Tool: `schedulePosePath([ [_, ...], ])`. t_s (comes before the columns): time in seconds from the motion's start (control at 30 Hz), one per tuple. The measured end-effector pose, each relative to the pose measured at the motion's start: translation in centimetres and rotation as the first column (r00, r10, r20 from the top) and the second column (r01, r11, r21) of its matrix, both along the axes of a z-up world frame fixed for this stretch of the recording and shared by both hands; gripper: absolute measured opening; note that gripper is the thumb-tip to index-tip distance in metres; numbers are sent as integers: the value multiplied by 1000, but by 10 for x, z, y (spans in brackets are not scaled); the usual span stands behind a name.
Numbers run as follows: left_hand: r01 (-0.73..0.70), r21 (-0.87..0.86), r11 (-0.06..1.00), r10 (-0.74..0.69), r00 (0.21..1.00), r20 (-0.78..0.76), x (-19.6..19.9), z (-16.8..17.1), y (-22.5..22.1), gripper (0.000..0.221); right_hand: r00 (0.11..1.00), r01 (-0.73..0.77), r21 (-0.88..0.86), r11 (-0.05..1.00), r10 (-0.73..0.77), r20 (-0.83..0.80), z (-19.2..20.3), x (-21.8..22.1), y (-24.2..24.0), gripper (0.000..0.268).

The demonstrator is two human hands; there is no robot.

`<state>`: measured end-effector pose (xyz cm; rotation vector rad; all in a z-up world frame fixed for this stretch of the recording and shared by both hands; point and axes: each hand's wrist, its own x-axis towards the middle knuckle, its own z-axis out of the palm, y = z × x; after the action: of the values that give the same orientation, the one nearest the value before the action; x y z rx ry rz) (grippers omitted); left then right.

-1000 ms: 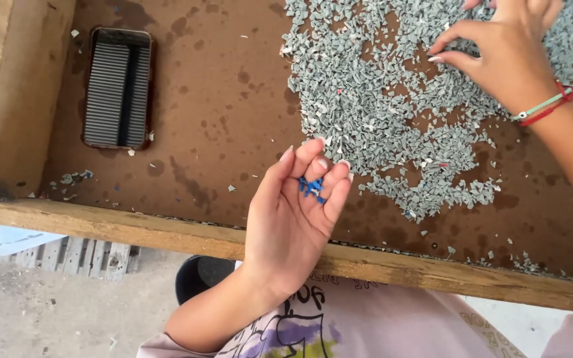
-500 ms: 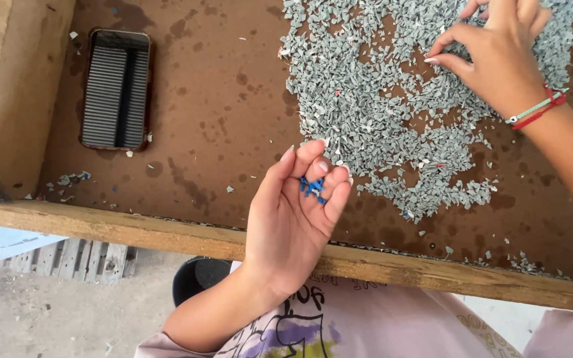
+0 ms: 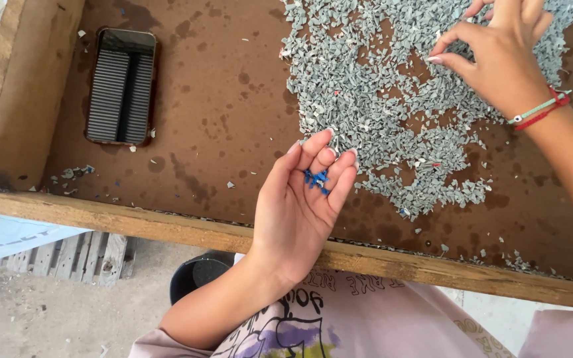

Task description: Manually sorting through shredded plastic flakes to remove contaminants of a different color.

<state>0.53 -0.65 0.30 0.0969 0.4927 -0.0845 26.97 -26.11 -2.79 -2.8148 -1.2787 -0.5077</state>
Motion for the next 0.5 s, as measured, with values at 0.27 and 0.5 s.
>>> schedulePosePath([
  [0.27, -14, -23, 1000, 15, 999, 47, -3, -4, 2, 34, 1000, 13, 0, 1000, -13, -15, -20, 8, -4, 16],
  [0.5, -11, -44, 999, 16, 994, 110, -5, -5, 4, 35, 1000, -2, -13, 1000, 2, 3, -21, 6, -1, 17],
])
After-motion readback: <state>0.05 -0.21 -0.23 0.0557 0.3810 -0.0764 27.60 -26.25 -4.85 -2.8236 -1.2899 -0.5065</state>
